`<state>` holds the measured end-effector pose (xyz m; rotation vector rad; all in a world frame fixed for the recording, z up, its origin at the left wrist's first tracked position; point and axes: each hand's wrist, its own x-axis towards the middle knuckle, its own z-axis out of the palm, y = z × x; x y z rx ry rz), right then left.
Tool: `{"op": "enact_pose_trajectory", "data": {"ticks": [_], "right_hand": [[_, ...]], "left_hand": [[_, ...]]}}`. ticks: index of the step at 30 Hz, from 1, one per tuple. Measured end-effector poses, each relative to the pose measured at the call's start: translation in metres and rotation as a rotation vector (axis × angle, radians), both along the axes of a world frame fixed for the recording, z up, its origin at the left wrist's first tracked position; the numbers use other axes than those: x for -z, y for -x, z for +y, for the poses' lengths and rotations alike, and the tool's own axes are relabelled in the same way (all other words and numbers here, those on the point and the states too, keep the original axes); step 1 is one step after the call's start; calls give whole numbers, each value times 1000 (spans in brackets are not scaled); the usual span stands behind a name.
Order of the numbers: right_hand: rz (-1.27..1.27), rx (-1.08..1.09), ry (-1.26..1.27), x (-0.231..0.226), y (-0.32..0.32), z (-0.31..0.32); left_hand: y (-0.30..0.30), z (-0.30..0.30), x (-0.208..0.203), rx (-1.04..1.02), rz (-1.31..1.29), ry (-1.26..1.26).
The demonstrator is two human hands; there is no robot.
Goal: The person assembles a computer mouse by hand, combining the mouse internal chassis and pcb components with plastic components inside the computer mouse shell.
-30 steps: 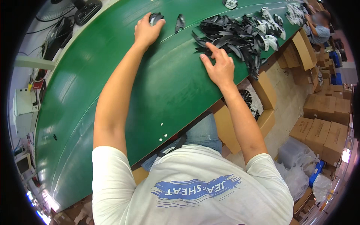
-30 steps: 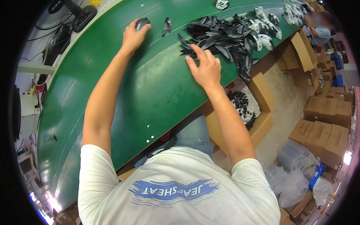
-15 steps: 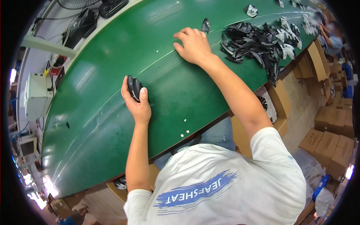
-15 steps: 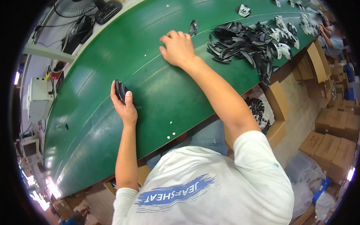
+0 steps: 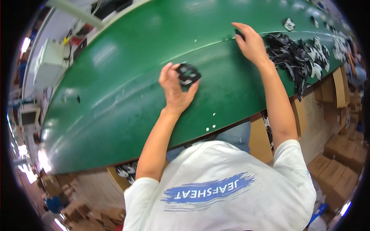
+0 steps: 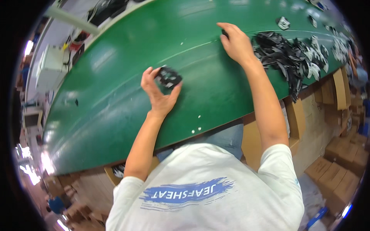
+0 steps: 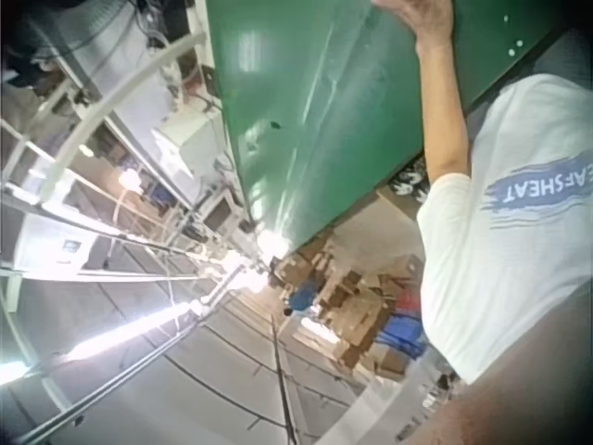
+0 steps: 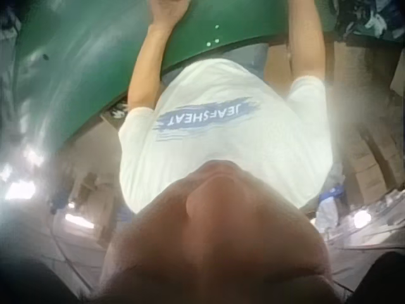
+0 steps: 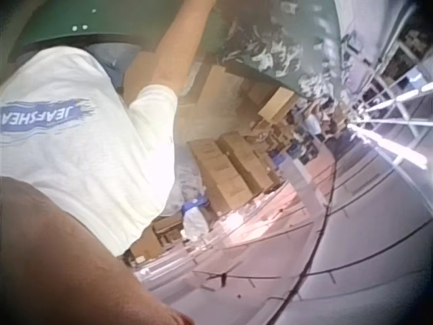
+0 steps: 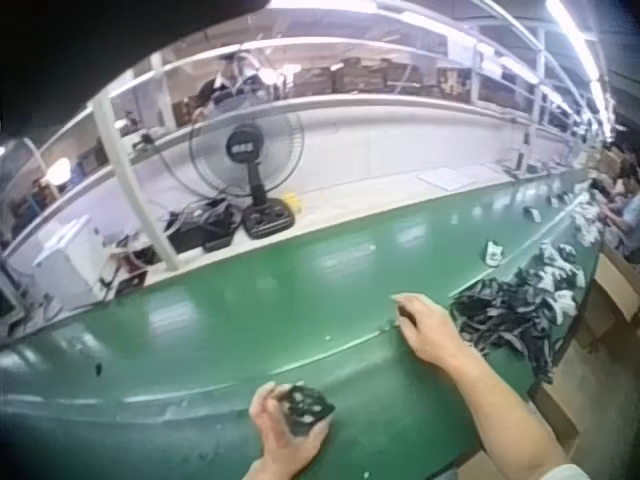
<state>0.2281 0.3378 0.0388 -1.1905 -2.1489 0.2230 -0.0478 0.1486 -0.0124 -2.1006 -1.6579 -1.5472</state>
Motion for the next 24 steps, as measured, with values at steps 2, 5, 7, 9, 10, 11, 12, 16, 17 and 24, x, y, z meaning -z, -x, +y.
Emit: {"op": "enact_pose_trajectory", "data": {"ticks": [2, 5, 7, 9, 10, 11, 12, 16, 17, 24], "right_hand": [[-3, -73, -54, 2, 3, -35], [160, -17, 167, 12, -6, -87], [115, -18, 44, 24, -19, -100], [38, 0, -84, 35, -23, -100], [-57, 14, -194, 37, -27, -96], [-46, 43, -170, 46, -36, -96], [-26, 56, -150, 51, -37, -96], [23, 128, -174, 43, -31, -109], [35, 150, -175, 43, -33, -112], [203, 230, -92, 47, -56, -172]], "left_hand": [[11, 14, 13, 181, 121, -360], [11, 4, 17, 166, 114, -345], [7, -9, 11, 194, 131, -273], [3, -23, 11, 238, 81, -184], [-2, -32, 3, 210, 42, -81], [-9, -45, -6, 197, 5, 22], [-13, -59, -5, 147, -78, 93], [-32, -108, 2, 177, -720, 322], [-33, -116, 4, 159, -814, 347], [-13, -147, -3, -17, -570, 411]]}}
